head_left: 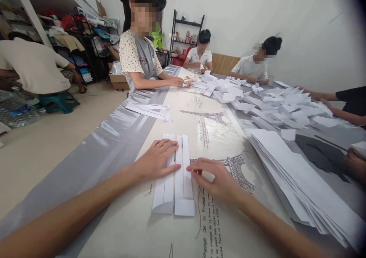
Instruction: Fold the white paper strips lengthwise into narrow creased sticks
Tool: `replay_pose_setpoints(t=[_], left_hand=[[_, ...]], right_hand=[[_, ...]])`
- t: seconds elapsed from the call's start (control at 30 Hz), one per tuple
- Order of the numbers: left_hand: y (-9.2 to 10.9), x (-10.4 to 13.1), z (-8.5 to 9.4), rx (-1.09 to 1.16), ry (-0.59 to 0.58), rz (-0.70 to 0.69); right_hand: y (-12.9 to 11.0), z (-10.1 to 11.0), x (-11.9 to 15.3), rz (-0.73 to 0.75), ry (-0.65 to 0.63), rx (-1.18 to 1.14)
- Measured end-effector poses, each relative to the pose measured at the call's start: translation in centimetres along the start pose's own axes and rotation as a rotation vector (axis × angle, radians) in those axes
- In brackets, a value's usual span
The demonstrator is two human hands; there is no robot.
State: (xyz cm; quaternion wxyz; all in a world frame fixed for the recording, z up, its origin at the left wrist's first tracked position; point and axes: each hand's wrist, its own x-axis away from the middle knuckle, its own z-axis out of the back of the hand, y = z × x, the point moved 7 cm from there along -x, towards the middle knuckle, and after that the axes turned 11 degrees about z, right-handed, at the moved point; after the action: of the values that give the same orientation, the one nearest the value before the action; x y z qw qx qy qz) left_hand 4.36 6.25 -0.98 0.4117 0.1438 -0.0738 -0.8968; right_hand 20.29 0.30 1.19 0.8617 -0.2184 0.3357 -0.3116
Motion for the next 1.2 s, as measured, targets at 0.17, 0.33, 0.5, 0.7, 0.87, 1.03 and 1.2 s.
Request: replay_pose_setpoints(t=[0.17,0.33,0.5,0.7,0.87,1.03,1.2], left_hand=[[-0.1,0.0,-0.2,-0.005,-0.008,0.01],[-0.1,0.1,-0.3,0.012,0.019,-0.001],[-0.2,0.2,-0.4,0.024,0.043,-0.007],[-0.3,0.1,-0.8,-0.033,0.025,0.027],[-0.3,0.1,-1.3,-0.089,0.014,0.05],[-0.2,0.1,-1.5,-0.113,0.025,0.057],[-0.3,-0.4,-1.6,-0.1,0.068,0.087]], right_hand=[[4.6,0.9,-3.5,-0.211,0.078,0.269],[6.7,-0.4,-4.9,-0.25,0.086,0.387],[6.4,-1.6,-4.0,-0.205,0.09,0.465],[6.0,-3.0,-4.0,-0.104,0.002,0.555],[6.0,-3.8,-4.3,-0.141,0.011,0.616],[5.8,-4.3,-4.5,-0.17,0.016,0.65],[6.1,-4.1,-4.5,-0.167,0.012,0.65]])
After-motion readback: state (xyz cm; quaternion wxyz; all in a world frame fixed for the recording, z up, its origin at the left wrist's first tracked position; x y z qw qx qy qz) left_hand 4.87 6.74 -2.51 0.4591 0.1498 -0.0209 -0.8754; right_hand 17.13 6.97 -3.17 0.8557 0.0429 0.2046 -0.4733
